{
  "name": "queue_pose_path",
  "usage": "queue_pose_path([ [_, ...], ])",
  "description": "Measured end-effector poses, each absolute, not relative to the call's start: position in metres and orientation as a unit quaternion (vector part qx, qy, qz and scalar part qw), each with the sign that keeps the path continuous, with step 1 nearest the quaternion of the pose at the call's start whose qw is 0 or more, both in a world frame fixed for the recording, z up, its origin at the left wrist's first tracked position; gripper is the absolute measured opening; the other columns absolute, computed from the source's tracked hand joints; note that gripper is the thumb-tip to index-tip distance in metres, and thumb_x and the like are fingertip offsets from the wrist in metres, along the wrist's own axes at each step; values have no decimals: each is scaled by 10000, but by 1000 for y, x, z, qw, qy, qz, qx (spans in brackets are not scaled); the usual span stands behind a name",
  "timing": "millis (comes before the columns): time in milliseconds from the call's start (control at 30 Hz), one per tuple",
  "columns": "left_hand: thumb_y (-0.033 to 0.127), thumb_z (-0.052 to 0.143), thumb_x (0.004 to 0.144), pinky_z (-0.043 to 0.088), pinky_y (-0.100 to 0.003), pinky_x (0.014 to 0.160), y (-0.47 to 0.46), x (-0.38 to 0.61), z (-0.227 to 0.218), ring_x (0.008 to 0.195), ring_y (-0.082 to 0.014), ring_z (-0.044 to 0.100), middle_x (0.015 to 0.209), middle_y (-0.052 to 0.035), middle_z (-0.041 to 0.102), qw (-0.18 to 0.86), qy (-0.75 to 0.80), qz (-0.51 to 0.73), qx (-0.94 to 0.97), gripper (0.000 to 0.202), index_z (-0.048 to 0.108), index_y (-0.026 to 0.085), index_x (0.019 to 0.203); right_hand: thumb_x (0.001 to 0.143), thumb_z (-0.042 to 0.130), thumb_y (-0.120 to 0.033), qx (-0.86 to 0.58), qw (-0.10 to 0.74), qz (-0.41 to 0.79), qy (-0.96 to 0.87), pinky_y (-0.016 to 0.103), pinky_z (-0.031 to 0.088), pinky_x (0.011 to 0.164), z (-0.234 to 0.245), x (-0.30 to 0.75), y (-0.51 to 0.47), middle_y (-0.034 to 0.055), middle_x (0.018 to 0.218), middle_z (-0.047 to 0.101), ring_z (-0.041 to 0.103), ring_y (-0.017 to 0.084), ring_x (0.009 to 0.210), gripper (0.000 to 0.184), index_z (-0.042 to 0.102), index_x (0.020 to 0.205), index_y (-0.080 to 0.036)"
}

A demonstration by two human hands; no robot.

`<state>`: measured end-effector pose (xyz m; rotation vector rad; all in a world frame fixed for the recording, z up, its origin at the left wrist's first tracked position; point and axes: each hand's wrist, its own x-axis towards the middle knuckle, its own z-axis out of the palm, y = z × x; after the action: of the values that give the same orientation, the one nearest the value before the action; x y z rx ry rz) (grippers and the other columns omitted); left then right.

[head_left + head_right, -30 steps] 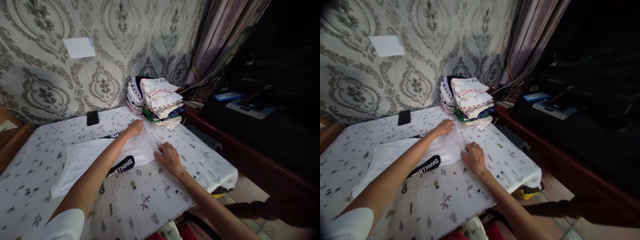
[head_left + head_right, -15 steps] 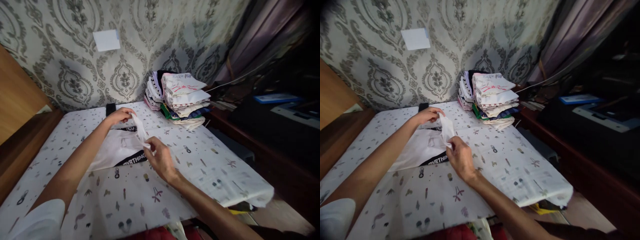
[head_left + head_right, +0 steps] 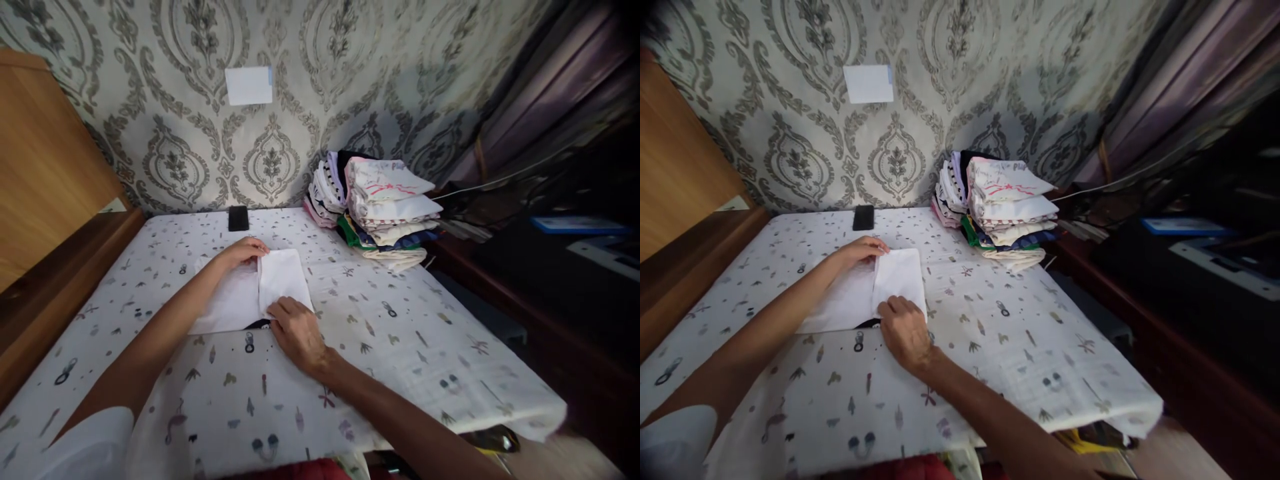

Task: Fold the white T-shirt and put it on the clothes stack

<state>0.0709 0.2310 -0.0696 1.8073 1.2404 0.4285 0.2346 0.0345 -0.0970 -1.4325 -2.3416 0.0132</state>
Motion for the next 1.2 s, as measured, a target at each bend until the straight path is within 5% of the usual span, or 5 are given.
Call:
queue_pose_path([
  [133, 190, 604, 732, 489, -352, 780, 220, 81, -70, 900, -256, 615, 903, -107, 645, 300, 531, 177, 772, 206, 678, 121, 910, 855, 584, -160, -475, 224, 36, -850, 309, 443, 735, -95, 239, 31, 59, 866, 634, 580, 206, 829, 63, 642, 842, -181],
  [267, 269, 489, 891, 268, -442, 1158, 194, 98, -73, 1397, -295, 340, 1465, -137, 431, 191, 488, 211, 825, 434, 540, 171, 1310, 926, 514, -238, -468, 314, 95, -821, 294, 463, 742, -90, 249, 30, 57, 854, 616, 590, 188, 799, 159, 659, 907, -174],
  [533, 618, 289, 967, 63, -505, 1217, 172, 109, -112, 1522, -287, 75, 1631, -143, 113, 142, 436, 38, 888, 741, 225, 143, 1532, 906, 549, -293, -622, 290, 50, -726, 412, 475, 860, -107, 279, 29, 121, 1054, 609, 576, 280, 989, 269, 589, 1135, -158],
  [900, 208, 636, 725, 453, -306, 850, 242, 117, -77, 1019, -259, 607, 1121, -102, 666, 215, 482, 34, 849, 385, 642, 158, 1107, 817, 578, -294, -699, 206, 105, -676, 378, 411, 799, -99, 274, 35, 86, 858, 597, 554, 258, 889, 141, 531, 727, -197],
  [1200, 156, 665, 585, 313, -234, 566, 258, 137, -37, 620, -124, 471, 665, 35, 549, 362, 435, 42, 824, 125, 617, 167, 700, 732, 539, -333, -624, 472, 292, -551, 247, 297, 512, -81, 298, 38, -68, 558, 352, 355, 109, 538, 222, 386, 611, -227],
])
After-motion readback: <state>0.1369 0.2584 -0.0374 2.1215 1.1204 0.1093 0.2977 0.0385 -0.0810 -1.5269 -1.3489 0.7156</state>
